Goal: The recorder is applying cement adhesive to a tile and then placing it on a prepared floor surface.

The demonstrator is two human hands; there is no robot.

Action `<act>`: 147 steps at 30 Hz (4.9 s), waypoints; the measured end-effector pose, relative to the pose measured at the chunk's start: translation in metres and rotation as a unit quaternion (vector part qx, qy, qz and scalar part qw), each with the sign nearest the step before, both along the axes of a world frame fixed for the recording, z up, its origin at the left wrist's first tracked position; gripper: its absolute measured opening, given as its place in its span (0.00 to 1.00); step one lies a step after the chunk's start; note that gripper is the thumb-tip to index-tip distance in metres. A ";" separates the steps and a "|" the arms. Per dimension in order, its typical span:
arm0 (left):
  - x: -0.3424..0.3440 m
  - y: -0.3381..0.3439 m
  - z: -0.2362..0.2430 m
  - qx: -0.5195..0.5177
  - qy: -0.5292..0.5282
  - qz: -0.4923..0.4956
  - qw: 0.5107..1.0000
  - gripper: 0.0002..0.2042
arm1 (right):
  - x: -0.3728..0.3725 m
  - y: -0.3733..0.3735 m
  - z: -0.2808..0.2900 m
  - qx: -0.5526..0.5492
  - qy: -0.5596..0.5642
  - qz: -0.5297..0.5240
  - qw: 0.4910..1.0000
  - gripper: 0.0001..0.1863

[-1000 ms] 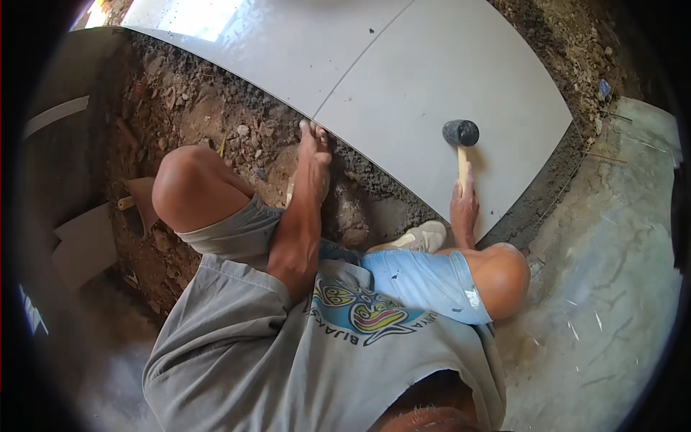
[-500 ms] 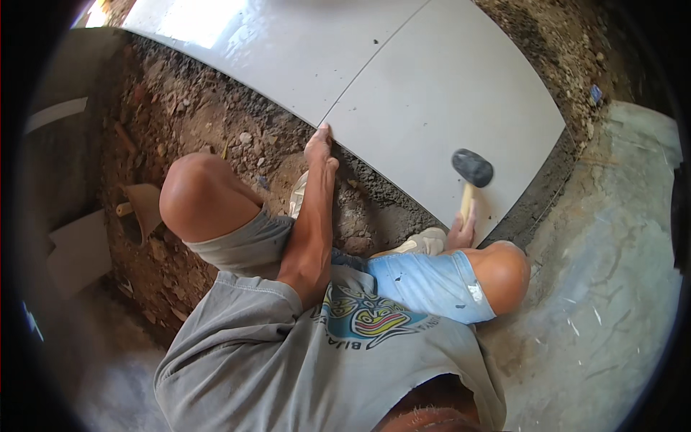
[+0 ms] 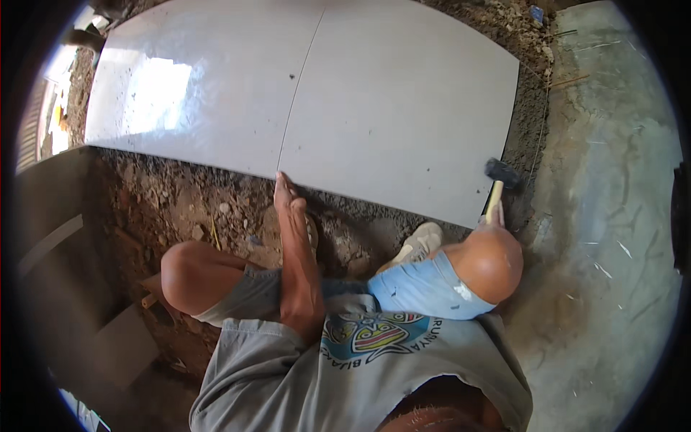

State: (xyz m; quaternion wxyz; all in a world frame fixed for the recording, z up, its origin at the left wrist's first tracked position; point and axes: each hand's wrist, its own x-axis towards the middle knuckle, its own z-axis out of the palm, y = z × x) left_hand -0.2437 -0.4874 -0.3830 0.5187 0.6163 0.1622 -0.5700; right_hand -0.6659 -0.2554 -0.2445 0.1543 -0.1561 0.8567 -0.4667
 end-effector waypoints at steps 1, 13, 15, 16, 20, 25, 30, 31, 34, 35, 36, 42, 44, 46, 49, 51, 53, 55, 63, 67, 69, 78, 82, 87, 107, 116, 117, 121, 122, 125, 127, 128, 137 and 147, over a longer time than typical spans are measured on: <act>0.003 0.002 -0.005 -0.019 0.022 0.002 1.000 0.10 | -0.004 -0.009 -0.003 -0.006 -0.008 -0.003 1.000 0.24; 0.006 0.002 0.005 -0.035 0.006 -0.018 0.999 0.14 | -0.023 -0.061 -0.007 -0.023 -0.122 -0.018 0.992 0.24; -0.012 0.003 0.024 -0.009 -0.009 -0.027 1.000 0.15 | -0.030 -0.054 -0.006 -0.007 -0.135 -0.020 0.991 0.23; -0.016 0.000 0.033 0.008 -0.031 -0.026 0.999 0.17 | -0.033 -0.057 -0.006 -0.002 -0.145 -0.014 0.989 0.23; -0.014 -0.003 0.026 0.003 0.003 -0.009 1.000 0.16 | -0.044 -0.060 -0.004 0.021 -0.184 0.001 0.983 0.23; 0.012 -0.001 -0.003 0.030 -0.039 -0.152 0.987 0.14 | -0.044 -0.025 0.006 0.053 -0.239 -0.028 0.969 0.23; -0.011 -0.017 0.033 0.091 0.073 -0.063 0.991 0.19 | -0.036 0.017 0.010 0.151 0.034 -0.020 0.988 0.21; -0.018 -0.020 0.031 0.048 0.071 -0.086 0.993 0.19 | -0.046 0.032 -0.004 0.141 0.190 0.014 0.971 0.21; 0.021 -0.016 0.025 0.031 0.125 0.068 0.989 0.16 | -0.007 0.011 0.024 0.195 0.200 0.055 0.959 0.21; 0.008 -0.018 0.029 0.048 0.093 0.044 0.994 0.15 | -0.011 0.013 0.040 0.220 0.193 0.047 0.955 0.22; -0.002 -0.017 0.029 0.064 0.062 0.022 0.996 0.13 | -0.016 0.014 0.055 0.244 0.188 0.041 0.950 0.22; 0.114 -0.049 -0.067 -0.010 -0.020 -0.184 0.983 0.14 | -0.028 -0.006 0.099 0.297 0.123 0.067 0.944 0.25; 0.075 -0.016 -0.067 0.024 0.010 -0.146 0.989 0.15 | -0.023 0.022 0.089 0.323 0.134 0.094 0.932 0.23; 0.019 -0.003 -0.036 0.045 0.044 -0.058 0.996 0.17 | -0.021 0.042 0.081 0.332 0.140 0.120 0.925 0.22; 0.047 0.003 -0.028 -0.015 -0.036 -0.124 0.991 0.15 | 0.008 0.038 0.056 0.301 0.131 0.209 0.921 0.21; 0.059 0.007 -0.023 -0.040 -0.012 -0.160 0.986 0.13 | 0.047 0.057 0.051 0.293 0.099 0.308 0.900 0.20; 0.057 0.003 -0.021 -0.056 0.000 -0.180 0.982 0.12 | 0.116 0.089 0.067 0.279 0.054 0.422 0.861 0.19; -0.017 -0.015 -0.004 0.065 -0.069 -0.122 0.988 0.14 | 0.106 0.051 0.056 0.262 0.051 0.476 0.838 0.23; -0.017 -0.006 0.023 -0.020 -0.076 -0.050 0.996 0.10 | 0.086 -0.074 0.019 0.119 0.122 0.430 0.887 0.25; -0.005 -0.008 0.020 -0.016 -0.048 -0.013 0.999 0.11 | 0.093 -0.071 0.031 0.091 0.222 0.479 0.844 0.25; -0.010 -0.011 0.021 -0.016 -0.041 -0.015 0.999 0.12 | 0.093 -0.073 0.020 0.070 0.265 0.483 0.832 0.26; -0.012 -0.012 0.025 0.079 -0.069 -0.090 0.990 0.17 | 0.097 -0.108 0.003 0.094 0.266 0.549 0.787 0.25; 0.007 -0.007 -0.004 0.061 -0.074 -0.088 0.991 0.19 | 0.101 -0.126 0.016 0.157 0.248 0.584 0.757 0.26; 0.011 -0.007 -0.005 0.097 -0.060 -0.098 0.989 0.17 | 0.099 -0.105 0.005 0.122 0.240 0.575 0.773 0.26; -0.046 0.026 0.057 -0.028 -0.143 -0.011 0.989 0.13 | 0.120 -0.086 0.014 0.076 0.116 0.552 0.822 0.28; 0.053 -0.003 -0.032 -0.080 -0.271 -0.304 0.910 0.10 | 0.106 -0.141 -0.016 0.141 0.247 0.433 0.856 0.26; 0.002 0.002 -0.019 0.022 -0.198 -0.161 0.967 0.18 | 0.097 -0.145 -0.030 0.195 0.260 0.400 0.857 0.26; -0.081 0.013 0.117 -0.220 -0.647 -0.544 0.487 0.30 | 0.099 -0.084 -0.029 0.238 0.242 0.408 0.848 0.27; -0.097 0.009 0.127 -0.243 -0.637 -0.606 0.410 0.31 | 0.114 -0.060 -0.023 0.223 0.230 0.433 0.843 0.27; -0.144 0.004 0.130 -0.301 -0.559 -0.733 0.243 0.37 | 0.122 -0.015 -0.002 0.205 0.189 0.463 0.842 0.27; -0.147 -0.020 0.120 -0.213 -0.557 -0.776 0.206 0.41 | 0.129 0.010 0.007 0.206 0.208 0.436 0.851 0.28; -0.156 -0.024 0.125 -0.190 -0.546 -0.785 0.224 0.43 | 0.130 0.023 0.012 0.151 0.148 0.391 0.896 0.28; -0.160 -0.053 0.097 -0.234 -0.528 -0.801 0.161 0.53 | 0.125 0.048 0.036 0.216 0.171 0.294 0.915 0.26; -0.169 -0.074 0.113 -0.201 -0.477 -0.824 0.229 0.59 | 0.023 -0.036 0.019 0.148 0.206 0.307 0.917 0.27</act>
